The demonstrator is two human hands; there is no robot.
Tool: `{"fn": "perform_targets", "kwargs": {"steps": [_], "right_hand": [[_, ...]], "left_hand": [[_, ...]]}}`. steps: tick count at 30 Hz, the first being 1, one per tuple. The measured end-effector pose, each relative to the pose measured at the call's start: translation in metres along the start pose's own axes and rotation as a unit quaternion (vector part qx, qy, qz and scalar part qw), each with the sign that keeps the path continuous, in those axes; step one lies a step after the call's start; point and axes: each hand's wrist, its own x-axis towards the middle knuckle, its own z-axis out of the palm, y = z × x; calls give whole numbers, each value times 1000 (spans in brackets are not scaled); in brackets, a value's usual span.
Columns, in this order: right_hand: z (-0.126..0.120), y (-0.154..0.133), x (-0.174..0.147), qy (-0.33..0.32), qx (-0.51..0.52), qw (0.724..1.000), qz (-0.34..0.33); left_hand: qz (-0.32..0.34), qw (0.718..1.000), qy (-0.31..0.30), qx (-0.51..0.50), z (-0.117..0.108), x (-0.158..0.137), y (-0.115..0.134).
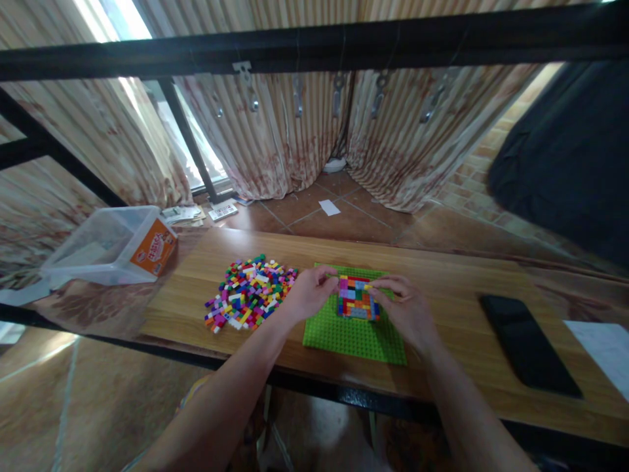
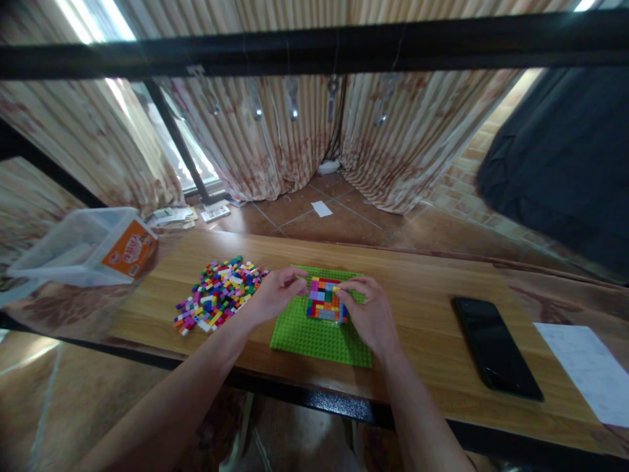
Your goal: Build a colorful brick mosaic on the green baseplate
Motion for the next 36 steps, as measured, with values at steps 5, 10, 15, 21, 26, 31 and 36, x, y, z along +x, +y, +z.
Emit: {"fn": "perform_targets", "kwargs": {"steps": [5,10,15,21,26,31,36], "right_hand": [[10,8,-1,-7,-15,1000,3],[19,9,0,2,6,1000,14],[22,9,2,13,43,998,45],[28,12,2,15,75,996,54],[31,12,2,12,106,990,94],[33,9,2,28,112,989,92],[35,16,1,26,109,990,89]], "left_hand": [[12,996,-21,86,3,-2,1],[15,993,-39,115,5,-6,6],[10,991,-37,131,5,-7,7],[0,991,-35,129,9,-8,6],[-15,991,-22,128,14,-10,6],[-11,988,-14,152,15,-11,8],[-15,987,-18,159,16,-13,7]]}}
